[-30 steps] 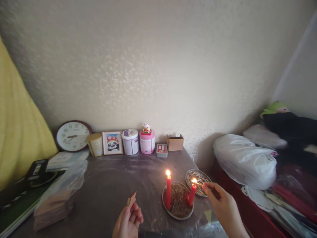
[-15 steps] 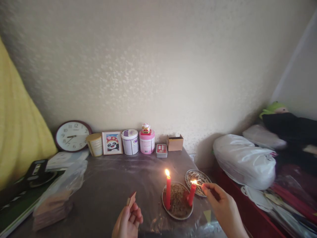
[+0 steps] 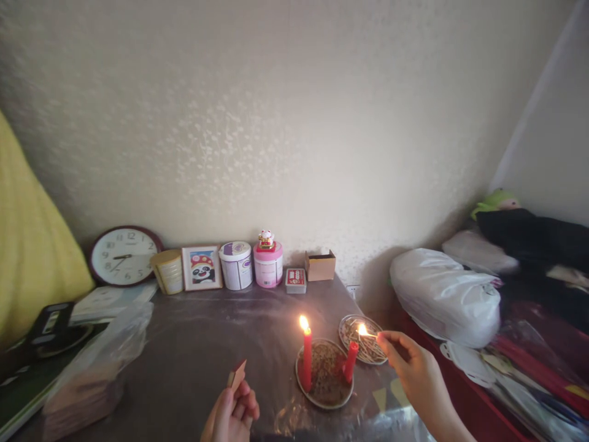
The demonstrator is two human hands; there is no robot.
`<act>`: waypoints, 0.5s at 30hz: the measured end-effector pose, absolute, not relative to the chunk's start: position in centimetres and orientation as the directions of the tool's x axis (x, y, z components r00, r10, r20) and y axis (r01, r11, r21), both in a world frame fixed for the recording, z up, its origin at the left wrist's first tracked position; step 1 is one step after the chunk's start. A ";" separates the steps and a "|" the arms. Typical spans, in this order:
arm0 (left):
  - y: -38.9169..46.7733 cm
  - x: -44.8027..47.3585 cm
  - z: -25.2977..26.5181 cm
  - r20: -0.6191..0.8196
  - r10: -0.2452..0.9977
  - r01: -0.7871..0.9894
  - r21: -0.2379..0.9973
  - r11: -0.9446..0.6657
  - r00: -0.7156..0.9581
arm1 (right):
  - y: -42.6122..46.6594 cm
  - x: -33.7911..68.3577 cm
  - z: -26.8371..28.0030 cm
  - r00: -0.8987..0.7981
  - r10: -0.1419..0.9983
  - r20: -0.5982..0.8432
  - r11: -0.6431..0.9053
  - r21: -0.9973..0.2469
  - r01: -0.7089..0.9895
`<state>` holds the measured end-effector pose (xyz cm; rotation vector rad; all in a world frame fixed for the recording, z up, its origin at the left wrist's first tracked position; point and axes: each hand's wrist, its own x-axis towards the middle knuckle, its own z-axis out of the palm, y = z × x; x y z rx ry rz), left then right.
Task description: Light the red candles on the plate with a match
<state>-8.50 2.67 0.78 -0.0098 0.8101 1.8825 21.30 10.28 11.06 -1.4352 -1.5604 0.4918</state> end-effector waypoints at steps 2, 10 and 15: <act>2.7 -8.6 0.7 -0.359 0.817 -0.823 0.521 -0.226 -0.451 | 10.4 21.5 11.2 0.107 0.930 0.350 0.237 -0.798 0.555; 2.6 -8.7 0.9 -0.389 0.808 -0.831 0.516 -0.207 -0.443 | 10.2 20.6 10.5 0.079 0.942 0.326 0.234 -0.808 0.541; 2.6 -8.9 0.8 -0.407 0.805 -0.834 0.521 -0.183 -0.431 | 10.3 20.2 9.9 0.071 0.949 0.307 0.224 -0.817 0.531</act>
